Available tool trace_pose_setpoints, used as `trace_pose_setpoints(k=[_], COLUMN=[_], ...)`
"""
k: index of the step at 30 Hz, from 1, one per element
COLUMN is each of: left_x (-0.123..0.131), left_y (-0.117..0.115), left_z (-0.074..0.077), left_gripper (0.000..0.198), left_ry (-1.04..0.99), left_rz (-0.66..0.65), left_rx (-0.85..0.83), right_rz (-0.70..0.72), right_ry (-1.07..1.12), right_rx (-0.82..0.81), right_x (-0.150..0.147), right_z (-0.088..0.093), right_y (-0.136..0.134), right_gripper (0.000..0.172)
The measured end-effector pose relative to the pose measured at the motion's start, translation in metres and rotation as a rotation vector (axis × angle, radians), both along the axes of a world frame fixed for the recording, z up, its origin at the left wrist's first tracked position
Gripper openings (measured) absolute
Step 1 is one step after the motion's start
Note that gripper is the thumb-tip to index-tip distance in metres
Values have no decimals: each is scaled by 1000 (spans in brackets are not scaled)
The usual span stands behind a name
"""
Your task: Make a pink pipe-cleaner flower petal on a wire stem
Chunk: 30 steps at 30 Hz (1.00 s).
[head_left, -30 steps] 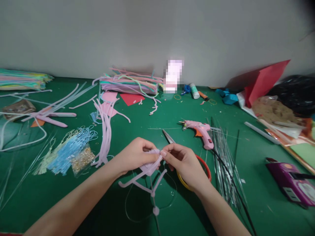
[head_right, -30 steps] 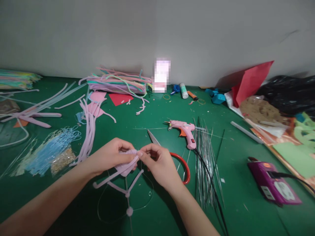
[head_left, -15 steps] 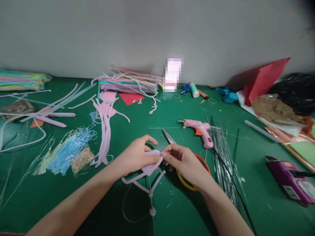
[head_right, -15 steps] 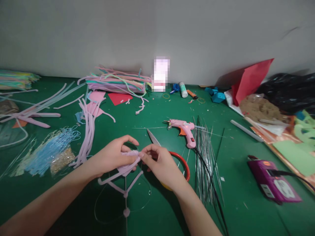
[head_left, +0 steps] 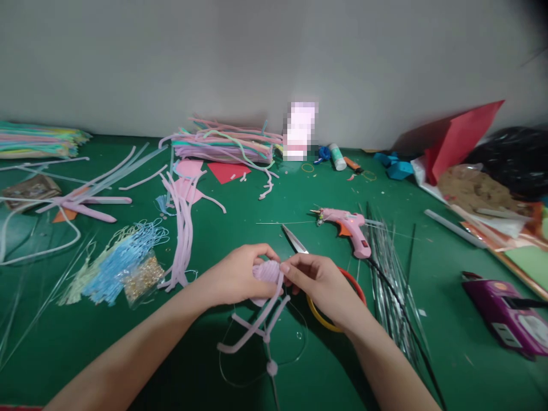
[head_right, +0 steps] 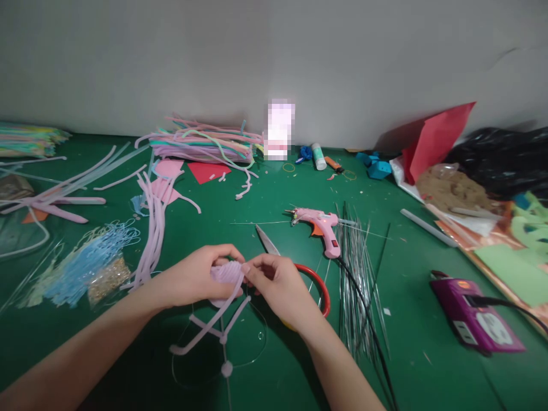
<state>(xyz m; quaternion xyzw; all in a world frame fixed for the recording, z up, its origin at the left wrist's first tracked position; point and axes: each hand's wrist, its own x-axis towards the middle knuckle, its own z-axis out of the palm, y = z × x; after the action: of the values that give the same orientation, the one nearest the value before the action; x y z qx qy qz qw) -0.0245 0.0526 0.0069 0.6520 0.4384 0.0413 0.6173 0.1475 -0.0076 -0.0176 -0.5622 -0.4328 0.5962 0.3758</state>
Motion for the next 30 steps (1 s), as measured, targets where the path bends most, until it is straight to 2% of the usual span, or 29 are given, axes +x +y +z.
trace_pose_setpoints(k=[5, 11, 15, 19, 24, 30], left_x=[1, -2, -9, -12, -12, -12], left_y=[-2, 3, 9, 11, 12, 12], left_z=[-3, 5, 5, 2, 1, 0], left_gripper=[24, 39, 44, 42, 40, 39], left_ry=[-22, -42, -118, -150, -165, -149], left_rz=[-3, -12, 8, 24, 86, 90], left_rx=[50, -80, -169, -179, -165, -132], right_rz=[-9, -20, -45, -61, -13, -1], right_ry=[-68, -88, -99, -50, 39, 96], right_rx=[49, 87, 93, 67, -3, -8], right_x=[-3, -1, 0, 0, 0, -3], right_z=[-2, -2, -2, -1, 3, -1], right_y=[-1, -3, -4, -3, -1, -3], right_gripper=[25, 25, 27, 30, 41, 29])
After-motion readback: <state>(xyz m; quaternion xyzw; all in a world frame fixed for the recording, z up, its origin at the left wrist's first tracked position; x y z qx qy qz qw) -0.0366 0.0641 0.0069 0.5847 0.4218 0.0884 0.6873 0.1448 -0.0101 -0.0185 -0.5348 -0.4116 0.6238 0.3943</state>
